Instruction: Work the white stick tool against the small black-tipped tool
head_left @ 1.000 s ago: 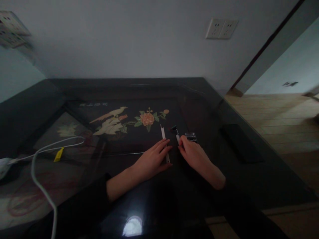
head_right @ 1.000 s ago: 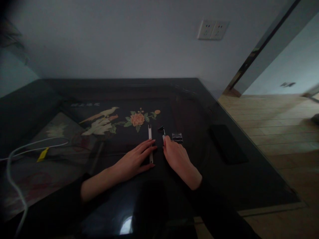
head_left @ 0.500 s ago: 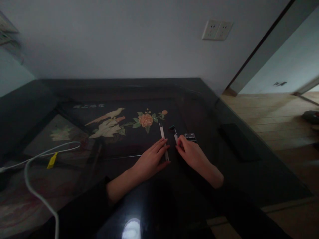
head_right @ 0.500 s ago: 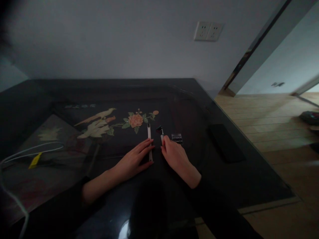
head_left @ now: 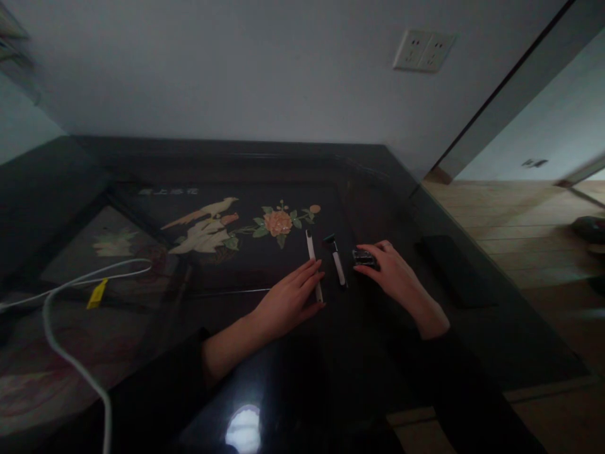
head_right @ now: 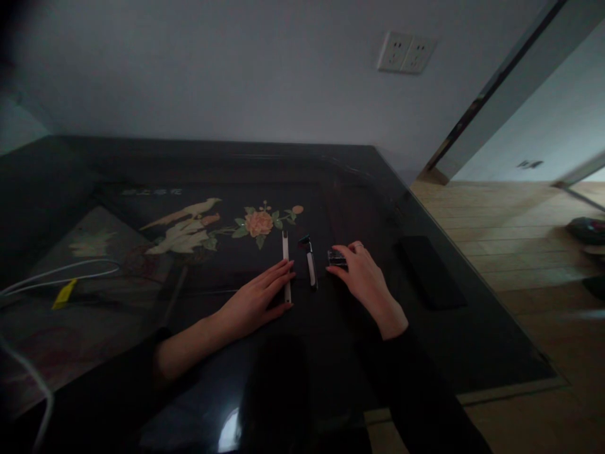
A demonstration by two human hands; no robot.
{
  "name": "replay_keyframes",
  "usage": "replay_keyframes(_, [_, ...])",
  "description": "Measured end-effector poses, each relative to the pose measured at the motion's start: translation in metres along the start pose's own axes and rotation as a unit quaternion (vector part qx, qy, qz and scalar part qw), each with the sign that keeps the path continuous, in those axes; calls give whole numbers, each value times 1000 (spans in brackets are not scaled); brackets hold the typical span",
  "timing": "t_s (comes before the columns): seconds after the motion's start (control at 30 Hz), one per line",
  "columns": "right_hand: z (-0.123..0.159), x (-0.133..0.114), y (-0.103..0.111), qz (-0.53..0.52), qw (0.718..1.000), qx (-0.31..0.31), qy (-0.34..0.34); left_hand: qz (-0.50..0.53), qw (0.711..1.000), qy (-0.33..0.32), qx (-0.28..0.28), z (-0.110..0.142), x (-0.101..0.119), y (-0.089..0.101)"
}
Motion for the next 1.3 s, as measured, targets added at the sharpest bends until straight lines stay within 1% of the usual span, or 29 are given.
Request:
replay_keyframes(0.2, [-2, -3, -2, -8, 1000, 19, 7, -2, 1000, 12, -2, -1, -1, 0])
replay_keyframes(0.4, [-1, -2, -5, -7, 1000, 25, 9, 7, 1000, 14, 3, 0, -1, 1])
replay_keyframes(0.47, [-1, -1, -4, -34, 998, 43, 7, 12, 1000, 14, 5, 1, 0, 0])
replay_keyframes(0.57, [-4, 3, 1, -95, 991, 89, 7, 34, 999, 14, 16, 0, -1, 1])
replay_keyframes(0.63, [-6, 5, 8, -119, 985, 123, 5, 64, 997, 22, 35, -2, -3, 8])
replay_keyframes(0.73, [-8, 1, 25, -160, 971, 176, 5, 103, 991, 39, 78, -5, -8, 29])
replay_keyframes(0.77, [-7, -3, 31, -190, 963, 190, 12, 113, 988, 47, 94, -4, -9, 38])
replay_keyframes(0.8, [-5, -9, 38, -239, 949, 205, 25, 124, 986, 48, 104, -3, -9, 47])
replay_keyframes(0.87, [2, -27, 49, -321, 922, 204, 72, 148, 982, 52, 108, 4, -3, 63])
replay_keyframes(0.9, [7, -38, 53, -333, 916, 200, 99, 159, 981, 48, 101, 9, 1, 67])
replay_keyframes(0.97, [19, -61, 55, -340, 915, 167, 138, 189, 980, 35, 59, 20, 13, 68])
replay_keyframes(1.03, [31, -84, 46, -342, 917, 112, 175, 229, 973, 6, 4, 33, 25, 60])
replay_keyframes(1.1, [42, -106, 26, -329, 917, 8, 226, 262, 964, -18, -27, 45, 32, 46])
replay_keyframes(1.13, [49, -116, 13, -326, 904, -61, 269, 275, 959, -37, -48, 50, 34, 39])
replay_keyframes(1.17, [57, -125, 0, -329, 880, -131, 317, 289, 954, -52, -63, 54, 35, 32])
replay_keyframes(1.23, [68, -134, -20, -329, 851, -184, 367, 313, 940, -83, -107, 62, 33, 20])
replay_keyframes(1.3, [75, -137, -35, -329, 833, -215, 389, 334, 929, -95, -130, 66, 29, 15])
Point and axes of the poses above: each hand's wrist, its own z-axis away from the middle knuckle, its own y-axis out of the back of the hand, x = y × z, the point moved 4 cm from there along -z, towards the middle knuckle, and after that the axes turned 2 degrees about z, right-handed, at the moved point
